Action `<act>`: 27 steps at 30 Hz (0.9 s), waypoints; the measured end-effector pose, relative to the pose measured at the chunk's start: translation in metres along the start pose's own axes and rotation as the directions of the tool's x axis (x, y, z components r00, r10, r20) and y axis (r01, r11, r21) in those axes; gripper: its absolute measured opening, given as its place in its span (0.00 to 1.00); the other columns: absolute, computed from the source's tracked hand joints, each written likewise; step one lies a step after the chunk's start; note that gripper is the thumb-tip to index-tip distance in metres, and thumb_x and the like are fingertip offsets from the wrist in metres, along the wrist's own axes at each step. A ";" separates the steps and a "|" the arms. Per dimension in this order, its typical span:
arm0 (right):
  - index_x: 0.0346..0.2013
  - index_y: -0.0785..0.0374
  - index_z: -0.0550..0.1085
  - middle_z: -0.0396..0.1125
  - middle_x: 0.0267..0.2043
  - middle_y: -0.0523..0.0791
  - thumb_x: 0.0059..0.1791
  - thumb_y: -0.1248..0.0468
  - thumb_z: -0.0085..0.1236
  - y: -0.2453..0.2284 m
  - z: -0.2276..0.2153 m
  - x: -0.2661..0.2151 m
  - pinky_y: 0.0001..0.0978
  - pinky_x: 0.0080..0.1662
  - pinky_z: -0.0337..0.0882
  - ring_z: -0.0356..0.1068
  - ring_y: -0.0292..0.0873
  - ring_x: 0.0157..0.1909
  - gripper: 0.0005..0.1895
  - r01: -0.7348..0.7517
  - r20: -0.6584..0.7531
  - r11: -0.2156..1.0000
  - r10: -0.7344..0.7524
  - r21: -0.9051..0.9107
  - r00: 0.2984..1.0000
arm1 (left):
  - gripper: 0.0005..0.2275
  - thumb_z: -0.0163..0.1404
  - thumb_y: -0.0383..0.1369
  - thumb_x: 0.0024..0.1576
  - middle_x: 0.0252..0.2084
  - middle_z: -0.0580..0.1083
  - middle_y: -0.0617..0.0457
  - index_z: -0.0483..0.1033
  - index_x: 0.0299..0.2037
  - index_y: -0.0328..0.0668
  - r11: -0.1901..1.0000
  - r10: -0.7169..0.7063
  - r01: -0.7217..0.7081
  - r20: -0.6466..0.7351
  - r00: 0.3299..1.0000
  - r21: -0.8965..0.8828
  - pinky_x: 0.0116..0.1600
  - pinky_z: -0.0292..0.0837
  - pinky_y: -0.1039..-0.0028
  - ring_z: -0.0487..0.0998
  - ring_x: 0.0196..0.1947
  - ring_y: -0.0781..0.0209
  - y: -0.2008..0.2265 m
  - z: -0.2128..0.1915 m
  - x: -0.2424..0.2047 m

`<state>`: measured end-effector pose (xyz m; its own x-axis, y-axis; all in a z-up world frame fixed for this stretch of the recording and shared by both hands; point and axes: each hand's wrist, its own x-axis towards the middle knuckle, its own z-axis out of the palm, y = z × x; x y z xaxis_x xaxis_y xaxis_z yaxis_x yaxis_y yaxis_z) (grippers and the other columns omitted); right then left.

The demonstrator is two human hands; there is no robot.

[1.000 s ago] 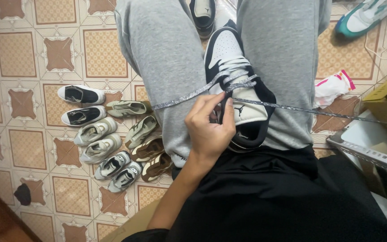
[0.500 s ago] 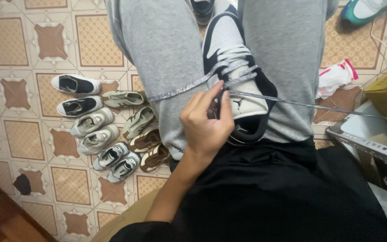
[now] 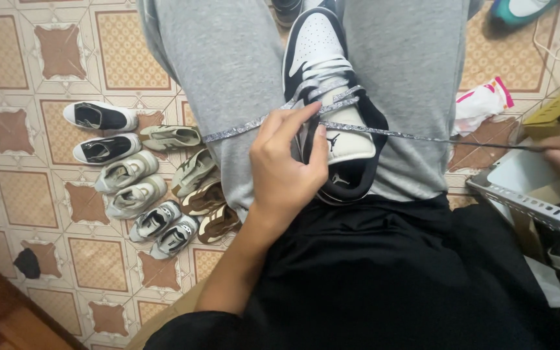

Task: The person threads a patterned shoelace through the eyelets of a sneaker and ties it while holding the shoe on their lap.

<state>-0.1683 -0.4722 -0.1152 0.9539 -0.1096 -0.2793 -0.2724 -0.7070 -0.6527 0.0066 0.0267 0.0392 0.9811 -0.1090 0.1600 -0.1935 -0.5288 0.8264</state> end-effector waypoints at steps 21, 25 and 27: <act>0.59 0.63 0.78 0.73 0.62 0.46 0.53 0.44 0.59 -0.333 0.075 0.082 0.53 0.59 0.45 0.63 0.58 0.67 0.30 0.679 -0.004 0.684 -0.705 -0.265 0.709 | 0.18 0.60 0.35 0.57 0.37 0.73 0.53 0.78 0.56 0.38 1.000 -0.006 0.004 0.124 0.992 0.019 0.47 0.74 0.73 0.76 0.36 0.60 -0.001 -0.011 0.005; 0.58 0.66 0.77 0.74 0.60 0.48 0.53 0.46 0.59 -0.341 0.080 0.079 0.54 0.60 0.48 0.67 0.59 0.67 0.29 0.700 -0.009 0.668 -0.725 -0.253 0.689 | 0.18 0.61 0.34 0.57 0.38 0.73 0.50 0.78 0.55 0.34 0.998 0.050 -0.054 0.101 0.994 0.035 0.49 0.75 0.70 0.76 0.37 0.57 -0.002 -0.007 0.001; 0.58 0.66 0.77 0.74 0.60 0.48 0.54 0.50 0.58 -0.343 0.079 0.079 0.52 0.62 0.49 0.67 0.57 0.66 0.25 0.704 0.011 0.670 -0.722 -0.236 0.691 | 0.19 0.62 0.34 0.57 0.38 0.72 0.49 0.77 0.57 0.37 0.992 0.102 -0.108 0.097 0.990 0.067 0.52 0.75 0.67 0.76 0.39 0.54 -0.004 -0.006 0.000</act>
<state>-0.0095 -0.1830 0.0307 0.8549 0.4427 0.2705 0.5186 -0.7155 -0.4681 0.0071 0.0336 0.0386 0.9511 -0.2436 0.1899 -0.2987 -0.5690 0.7661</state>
